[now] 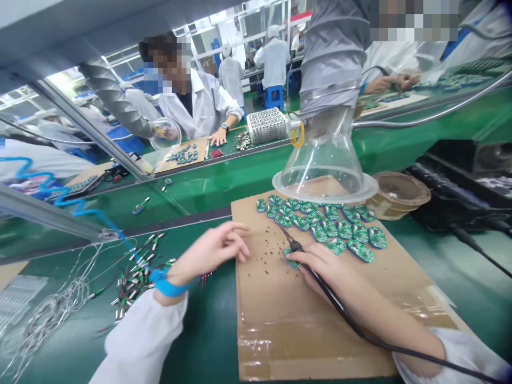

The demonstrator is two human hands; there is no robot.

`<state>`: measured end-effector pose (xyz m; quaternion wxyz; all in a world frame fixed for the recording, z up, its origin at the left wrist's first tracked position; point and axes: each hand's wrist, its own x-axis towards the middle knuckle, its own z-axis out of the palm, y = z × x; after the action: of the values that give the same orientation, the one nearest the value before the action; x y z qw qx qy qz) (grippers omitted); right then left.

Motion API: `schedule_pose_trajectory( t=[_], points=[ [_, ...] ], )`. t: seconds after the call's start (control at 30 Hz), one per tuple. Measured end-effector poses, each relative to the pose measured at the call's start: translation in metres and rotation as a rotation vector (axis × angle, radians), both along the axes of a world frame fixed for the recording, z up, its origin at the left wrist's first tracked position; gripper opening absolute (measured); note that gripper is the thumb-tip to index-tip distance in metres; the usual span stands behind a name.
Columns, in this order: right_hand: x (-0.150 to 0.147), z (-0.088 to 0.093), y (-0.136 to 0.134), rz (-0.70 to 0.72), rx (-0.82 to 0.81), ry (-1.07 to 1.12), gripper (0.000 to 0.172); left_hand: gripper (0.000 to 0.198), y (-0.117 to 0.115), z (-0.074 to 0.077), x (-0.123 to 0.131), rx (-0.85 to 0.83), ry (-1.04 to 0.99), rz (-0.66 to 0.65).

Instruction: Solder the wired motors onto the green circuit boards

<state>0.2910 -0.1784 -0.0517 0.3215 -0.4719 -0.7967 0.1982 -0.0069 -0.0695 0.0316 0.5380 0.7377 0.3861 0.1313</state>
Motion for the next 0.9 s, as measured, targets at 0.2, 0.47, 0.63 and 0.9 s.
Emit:
schedule_pose_trajectory(
  t=[0.2, 0.47, 0.63, 0.9],
  points=[
    [-0.017, -0.002, -0.001, -0.044, 0.038, 0.068, 0.042, 0.028, -0.03, -0.046, 0.045, -0.242, -0.083, -0.165],
    [-0.025, 0.009, 0.001, -0.015, -0.006, 0.066, 0.042, 0.026, -0.046, -0.05, 0.055, 0.006, 0.025, -0.038],
    [-0.028, 0.004, 0.003, -0.018, 0.025, 0.101, 0.045, 0.024, -0.046, -0.054, 0.049, 0.163, 0.068, -0.014],
    [-0.026, 0.003, 0.003, -0.027, 0.01, 0.108, 0.047, 0.023, -0.049, -0.06, 0.045, 0.392, 0.168, -0.001]
  ],
)
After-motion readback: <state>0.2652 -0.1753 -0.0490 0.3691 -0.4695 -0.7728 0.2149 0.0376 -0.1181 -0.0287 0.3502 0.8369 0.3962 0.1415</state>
